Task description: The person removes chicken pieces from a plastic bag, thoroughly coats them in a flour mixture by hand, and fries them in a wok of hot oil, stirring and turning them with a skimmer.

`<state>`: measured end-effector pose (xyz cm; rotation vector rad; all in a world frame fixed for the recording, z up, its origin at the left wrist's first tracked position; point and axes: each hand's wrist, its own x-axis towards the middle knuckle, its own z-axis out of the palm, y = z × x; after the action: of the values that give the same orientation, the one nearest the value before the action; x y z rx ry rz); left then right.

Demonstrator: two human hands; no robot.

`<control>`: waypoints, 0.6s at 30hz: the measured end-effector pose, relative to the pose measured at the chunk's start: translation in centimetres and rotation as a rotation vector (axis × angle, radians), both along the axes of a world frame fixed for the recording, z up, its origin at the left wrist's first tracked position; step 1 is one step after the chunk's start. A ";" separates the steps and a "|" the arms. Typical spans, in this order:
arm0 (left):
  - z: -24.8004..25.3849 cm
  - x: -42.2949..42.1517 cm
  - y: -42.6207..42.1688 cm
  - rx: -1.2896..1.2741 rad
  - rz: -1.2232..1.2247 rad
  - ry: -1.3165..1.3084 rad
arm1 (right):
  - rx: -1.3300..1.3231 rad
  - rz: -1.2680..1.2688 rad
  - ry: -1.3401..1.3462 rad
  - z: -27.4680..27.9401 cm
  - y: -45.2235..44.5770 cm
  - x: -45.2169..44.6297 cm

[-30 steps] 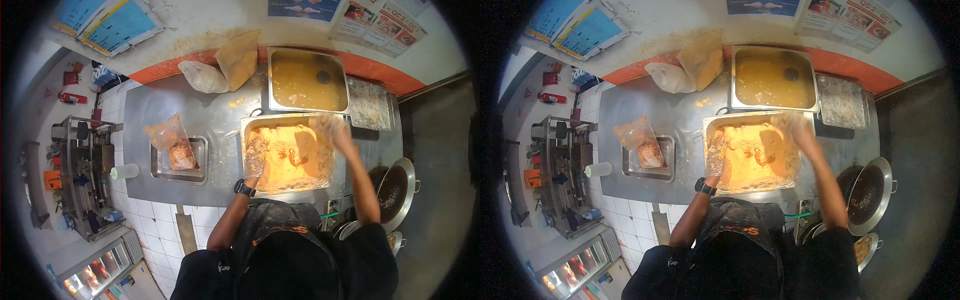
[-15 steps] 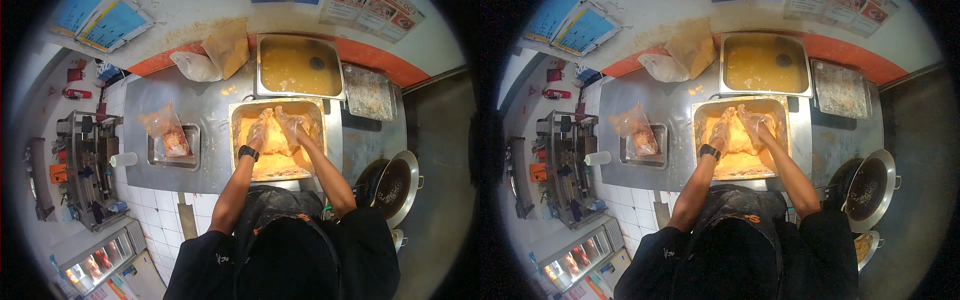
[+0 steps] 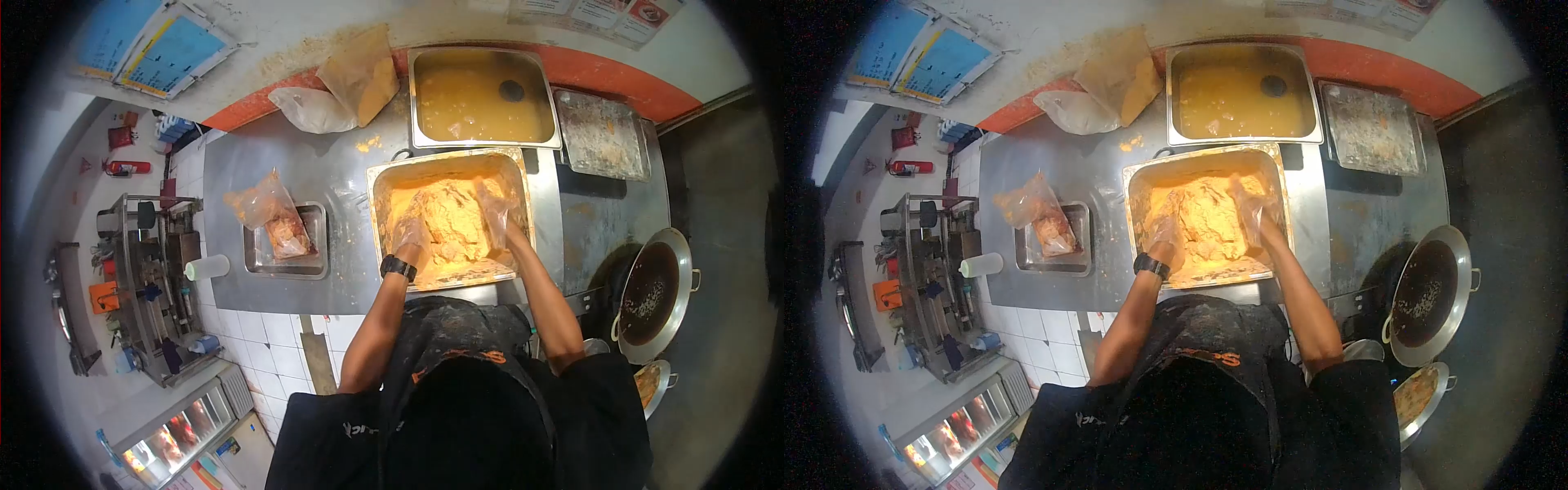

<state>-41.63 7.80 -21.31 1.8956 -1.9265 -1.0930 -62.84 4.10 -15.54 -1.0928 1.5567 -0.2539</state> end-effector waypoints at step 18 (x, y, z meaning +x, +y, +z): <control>1.3 -0.2 -3.1 0.119 0.136 -0.189 | -0.287 0.452 0.067 -1.8 -3.0 4.8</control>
<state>-41.85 4.71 -19.97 2.2316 -1.8288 -1.0431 -58.05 1.10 -17.31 -1.6586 1.3113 -0.1337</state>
